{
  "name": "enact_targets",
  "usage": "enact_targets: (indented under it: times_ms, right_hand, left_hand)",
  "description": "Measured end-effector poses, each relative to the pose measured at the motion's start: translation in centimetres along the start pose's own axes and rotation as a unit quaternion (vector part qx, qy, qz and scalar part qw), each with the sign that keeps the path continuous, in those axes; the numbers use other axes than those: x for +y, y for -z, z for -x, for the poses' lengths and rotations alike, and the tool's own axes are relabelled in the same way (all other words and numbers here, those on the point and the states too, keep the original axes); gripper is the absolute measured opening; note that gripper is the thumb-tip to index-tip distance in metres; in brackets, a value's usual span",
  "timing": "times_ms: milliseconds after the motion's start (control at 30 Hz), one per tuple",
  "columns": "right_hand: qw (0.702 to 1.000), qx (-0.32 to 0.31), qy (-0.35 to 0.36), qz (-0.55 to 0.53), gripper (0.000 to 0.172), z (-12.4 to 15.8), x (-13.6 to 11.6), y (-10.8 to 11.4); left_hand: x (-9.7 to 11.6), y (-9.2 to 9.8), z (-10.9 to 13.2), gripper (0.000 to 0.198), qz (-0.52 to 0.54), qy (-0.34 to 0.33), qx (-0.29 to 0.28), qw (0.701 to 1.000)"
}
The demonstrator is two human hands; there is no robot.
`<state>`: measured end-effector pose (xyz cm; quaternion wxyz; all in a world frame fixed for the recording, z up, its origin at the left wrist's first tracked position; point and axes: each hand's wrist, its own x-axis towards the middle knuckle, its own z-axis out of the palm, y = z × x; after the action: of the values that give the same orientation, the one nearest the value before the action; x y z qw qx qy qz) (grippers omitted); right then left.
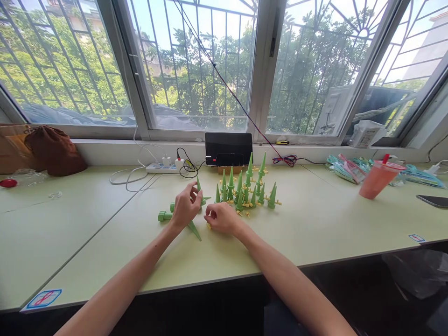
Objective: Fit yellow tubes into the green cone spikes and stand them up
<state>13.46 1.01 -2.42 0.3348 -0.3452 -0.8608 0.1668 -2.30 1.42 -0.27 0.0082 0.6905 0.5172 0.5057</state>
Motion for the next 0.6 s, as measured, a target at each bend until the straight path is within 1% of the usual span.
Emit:
enact_targets:
  times_ms: [133, 333, 500, 600]
  right_hand:
    - [1.0, 0.007, 0.005, -0.006, 0.009, -0.02, 0.01, -0.01]
    - [0.999, 0.053, -0.006, -0.007, 0.026, -0.17, 0.23, -0.04]
    - [0.998, 0.057, -0.01, -0.011, 0.036, -0.26, 0.24, -0.01]
    - [0.998, 0.059, -0.016, -0.02, 0.036, -0.27, 0.2, 0.01]
  left_hand:
    - [0.25, 0.25, -0.2, 0.024, 0.023, 0.028, 0.008, 0.999]
    - [0.25, 0.35, -0.4, 0.022, 0.087, 0.072, -0.004, 0.994]
    - [0.07, 0.12, -0.35, 0.023, 0.124, 0.079, -0.021, 0.989]
    - [0.01, 0.12, -0.39, 0.023, 0.14, 0.077, -0.032, 0.987]
